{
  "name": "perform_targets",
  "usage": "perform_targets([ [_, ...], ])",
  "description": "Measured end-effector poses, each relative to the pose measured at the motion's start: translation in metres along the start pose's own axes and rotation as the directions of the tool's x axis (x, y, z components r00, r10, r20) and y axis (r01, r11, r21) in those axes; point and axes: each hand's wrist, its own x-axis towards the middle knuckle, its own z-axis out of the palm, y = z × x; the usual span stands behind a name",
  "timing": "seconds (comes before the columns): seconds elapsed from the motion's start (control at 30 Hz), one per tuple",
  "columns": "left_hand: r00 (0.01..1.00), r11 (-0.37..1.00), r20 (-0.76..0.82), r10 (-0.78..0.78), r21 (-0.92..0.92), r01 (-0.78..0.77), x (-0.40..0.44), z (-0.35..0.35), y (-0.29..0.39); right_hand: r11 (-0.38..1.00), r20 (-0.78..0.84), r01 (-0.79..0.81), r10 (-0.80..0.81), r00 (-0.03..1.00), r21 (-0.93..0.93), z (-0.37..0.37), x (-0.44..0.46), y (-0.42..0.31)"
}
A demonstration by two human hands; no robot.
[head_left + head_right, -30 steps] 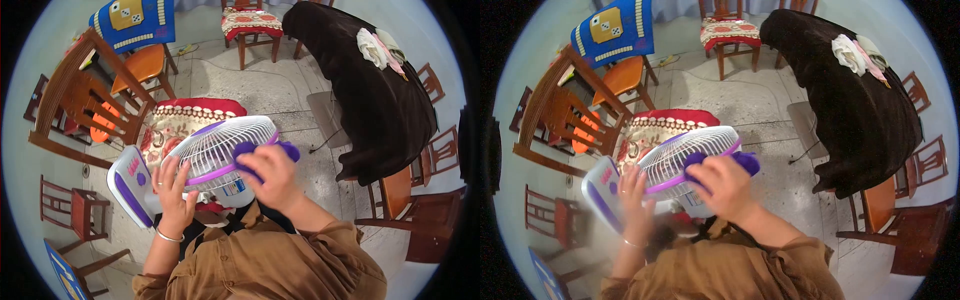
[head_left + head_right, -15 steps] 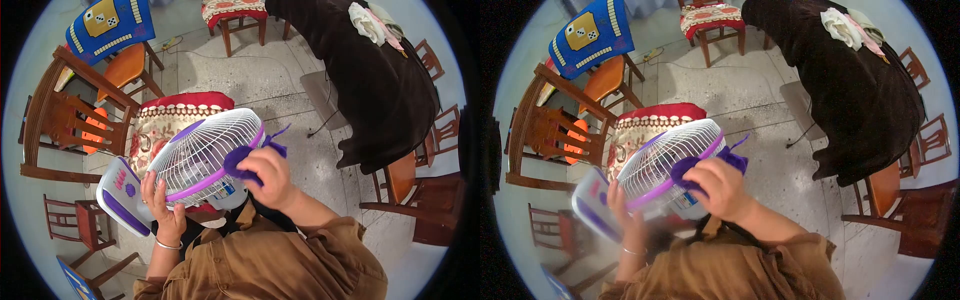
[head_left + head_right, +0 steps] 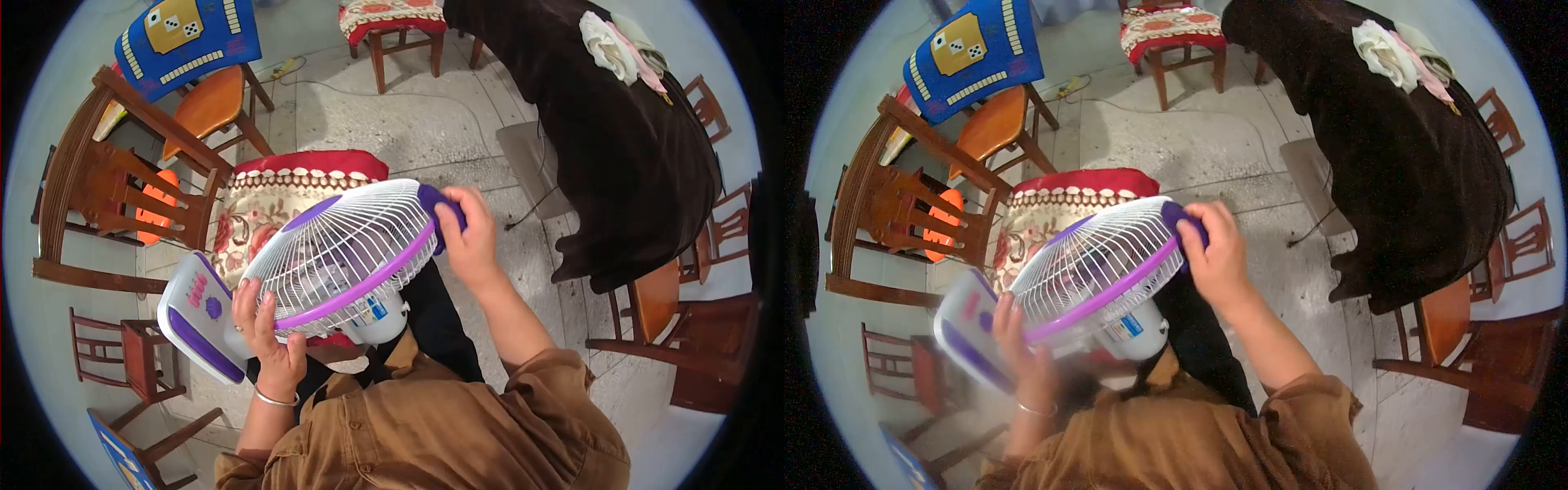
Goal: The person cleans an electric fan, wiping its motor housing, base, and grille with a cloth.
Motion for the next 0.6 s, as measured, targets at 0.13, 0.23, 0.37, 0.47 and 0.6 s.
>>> perform_targets([
  [0.13,1.000,1.000,0.010,-0.007,-0.029,0.007,0.004,-0.003,-0.001,0.958,0.241,0.283,-0.284,0.928,0.040,-0.007,-0.022,-0.063],
  [0.23,1.000,0.999,-0.007,-0.014,-0.044,0.014,0.003,-0.002,-0.002,0.975,0.222,0.217,-0.201,0.954,-0.047,-0.005,-0.013,-0.056],
  [0.37,1.000,0.999,-0.015,-0.016,-0.036,0.016,0.005,-0.003,0.001,1.000,0.140,0.016,-0.014,0.990,-0.014,-0.001,0.009,-0.019],
  [0.47,0.999,0.999,-0.017,-0.035,-0.036,0.034,0.003,-0.003,0.000,0.954,0.234,0.298,-0.292,0.927,0.012,-0.001,-0.017,-0.060],
  [0.6,0.999,0.998,0.018,-0.045,-0.043,0.046,0.011,-0.008,0.004,0.884,0.076,0.463,-0.458,0.886,-0.067,0.008,-0.049,-0.022],
])
